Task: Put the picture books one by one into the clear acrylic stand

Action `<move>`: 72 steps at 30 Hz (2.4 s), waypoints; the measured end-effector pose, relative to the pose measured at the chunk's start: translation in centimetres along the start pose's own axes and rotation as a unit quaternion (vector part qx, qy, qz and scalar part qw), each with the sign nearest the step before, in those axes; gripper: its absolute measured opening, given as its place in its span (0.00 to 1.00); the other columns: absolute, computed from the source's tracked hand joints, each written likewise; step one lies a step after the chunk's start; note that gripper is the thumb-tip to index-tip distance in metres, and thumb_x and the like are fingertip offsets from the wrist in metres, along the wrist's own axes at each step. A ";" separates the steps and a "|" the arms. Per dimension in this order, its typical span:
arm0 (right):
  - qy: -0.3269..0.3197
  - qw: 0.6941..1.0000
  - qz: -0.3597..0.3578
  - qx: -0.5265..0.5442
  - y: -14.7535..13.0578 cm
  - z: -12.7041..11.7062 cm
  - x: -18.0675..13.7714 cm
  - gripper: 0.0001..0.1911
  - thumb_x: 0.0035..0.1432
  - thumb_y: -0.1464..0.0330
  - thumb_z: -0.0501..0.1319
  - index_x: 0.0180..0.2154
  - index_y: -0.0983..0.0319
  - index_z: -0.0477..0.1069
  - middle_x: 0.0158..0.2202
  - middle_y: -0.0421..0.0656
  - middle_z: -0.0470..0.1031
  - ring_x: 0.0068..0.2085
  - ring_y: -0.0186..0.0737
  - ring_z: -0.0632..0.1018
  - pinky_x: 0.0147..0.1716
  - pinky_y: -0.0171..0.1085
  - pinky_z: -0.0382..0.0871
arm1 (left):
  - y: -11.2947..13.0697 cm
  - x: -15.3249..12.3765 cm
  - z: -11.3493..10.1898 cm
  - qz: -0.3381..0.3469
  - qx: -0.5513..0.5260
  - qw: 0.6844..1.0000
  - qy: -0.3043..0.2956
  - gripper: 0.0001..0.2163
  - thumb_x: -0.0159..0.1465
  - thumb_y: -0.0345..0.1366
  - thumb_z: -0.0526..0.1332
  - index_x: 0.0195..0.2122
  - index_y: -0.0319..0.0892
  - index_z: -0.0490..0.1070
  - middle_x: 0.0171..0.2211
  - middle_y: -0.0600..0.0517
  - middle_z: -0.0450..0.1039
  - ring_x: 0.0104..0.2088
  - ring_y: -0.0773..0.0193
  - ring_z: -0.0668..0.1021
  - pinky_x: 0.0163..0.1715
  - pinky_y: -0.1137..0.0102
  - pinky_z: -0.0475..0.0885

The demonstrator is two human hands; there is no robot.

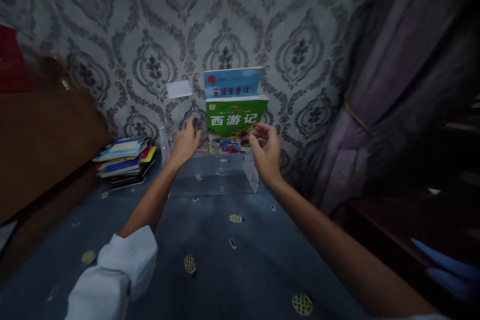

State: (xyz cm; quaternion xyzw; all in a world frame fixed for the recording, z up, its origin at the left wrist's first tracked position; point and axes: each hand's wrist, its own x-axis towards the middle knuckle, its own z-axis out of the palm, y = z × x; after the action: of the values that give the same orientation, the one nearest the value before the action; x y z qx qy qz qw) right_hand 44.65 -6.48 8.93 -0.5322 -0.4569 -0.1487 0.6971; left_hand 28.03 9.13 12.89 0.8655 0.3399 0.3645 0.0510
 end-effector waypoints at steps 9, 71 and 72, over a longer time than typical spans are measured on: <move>-0.516 0.807 -0.129 0.259 -15.4 7.0 -24.8 0.12 0.63 0.59 0.57 0.48 0.48 0.72 0.53 0.41 0.77 0.54 0.44 0.77 0.57 0.46 0.71 | -8.3 -8.5 0.4 -0.141 -0.034 0.989 0.036 0.16 0.73 0.32 0.44 0.59 0.40 0.62 0.42 0.49 0.80 0.35 0.65 0.83 0.40 0.72 0.74; -0.568 0.811 -0.023 0.136 -8.4 7.0 -22.9 0.14 0.72 0.66 0.52 0.36 0.60 0.73 0.36 0.45 0.77 0.40 0.42 0.77 0.44 0.41 0.71 | -23.7 -29.9 -9.5 -0.205 0.155 0.943 -0.211 0.30 0.72 0.54 0.46 0.68 0.41 0.60 0.67 0.41 0.62 0.68 0.46 0.63 0.66 0.51 0.60; -0.562 0.818 -0.021 0.125 -7.9 6.5 -22.6 0.14 0.72 0.66 0.52 0.36 0.60 0.73 0.36 0.46 0.77 0.40 0.42 0.77 0.44 0.41 0.71 | -23.4 -29.7 -8.6 -0.189 0.164 0.943 -0.218 0.29 0.72 0.54 0.46 0.68 0.42 0.60 0.67 0.41 0.62 0.68 0.46 0.63 0.66 0.51 0.59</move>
State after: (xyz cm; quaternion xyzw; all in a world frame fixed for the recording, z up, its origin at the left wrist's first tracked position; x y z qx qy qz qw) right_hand 23.94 -10.15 -4.14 -0.4221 -0.7950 0.2192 0.3766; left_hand -5.53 7.11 -6.45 0.8402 0.5327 0.0893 0.0489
